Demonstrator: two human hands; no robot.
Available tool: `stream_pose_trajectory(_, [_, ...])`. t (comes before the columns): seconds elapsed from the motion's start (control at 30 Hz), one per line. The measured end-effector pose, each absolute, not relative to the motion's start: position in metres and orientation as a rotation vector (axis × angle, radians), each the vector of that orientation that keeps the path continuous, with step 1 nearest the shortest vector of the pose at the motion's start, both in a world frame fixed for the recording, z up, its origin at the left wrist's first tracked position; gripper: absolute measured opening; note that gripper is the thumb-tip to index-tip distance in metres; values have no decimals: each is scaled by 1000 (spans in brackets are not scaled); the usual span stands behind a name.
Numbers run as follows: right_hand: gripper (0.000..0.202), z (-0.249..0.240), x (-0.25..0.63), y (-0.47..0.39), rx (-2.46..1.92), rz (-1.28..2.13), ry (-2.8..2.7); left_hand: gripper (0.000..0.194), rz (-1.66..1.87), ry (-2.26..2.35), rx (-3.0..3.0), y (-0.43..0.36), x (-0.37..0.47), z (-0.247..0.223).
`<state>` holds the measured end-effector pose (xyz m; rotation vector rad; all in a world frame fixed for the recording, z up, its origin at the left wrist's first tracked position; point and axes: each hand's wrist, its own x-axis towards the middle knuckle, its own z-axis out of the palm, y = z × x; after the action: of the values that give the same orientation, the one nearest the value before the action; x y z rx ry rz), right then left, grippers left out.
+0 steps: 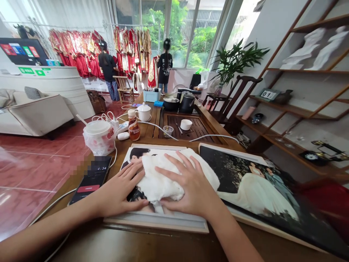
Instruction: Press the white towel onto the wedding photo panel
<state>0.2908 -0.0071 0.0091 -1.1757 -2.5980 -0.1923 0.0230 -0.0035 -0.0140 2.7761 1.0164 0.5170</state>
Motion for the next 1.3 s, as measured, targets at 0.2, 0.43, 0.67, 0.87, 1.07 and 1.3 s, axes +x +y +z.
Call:
stream_pose_trajectory(0.2, [71, 3, 303, 4, -1299, -260, -2475, 86, 521, 1117, 2689, -4, 17, -24])
stream_pose_trajectory(0.43, [70, 6, 291, -2, -1184, -213, -2577, 95, 553, 1249, 2609, -6, 14, -32])
stream_pose_trajectory(0.67, [73, 3, 278, -7, -1022, -170, -2693, 91, 523, 1252, 2632, -5, 12, -31])
stream_pose_trajectory(0.87, [58, 0, 302, 9, -1241, -253, -2520, 95, 501, 1257, 2614, -6, 13, -29])
stream_pose_trajectory(1.07, [63, 0, 278, -4, -1047, -198, -2616, 90, 561, 1244, 2632, -7, 11, -28])
stream_pose_trajectory(1.3, [54, 0, 295, 7, -1156, -225, -2544, 93, 483, 1262, 2641, -6, 11, -29])
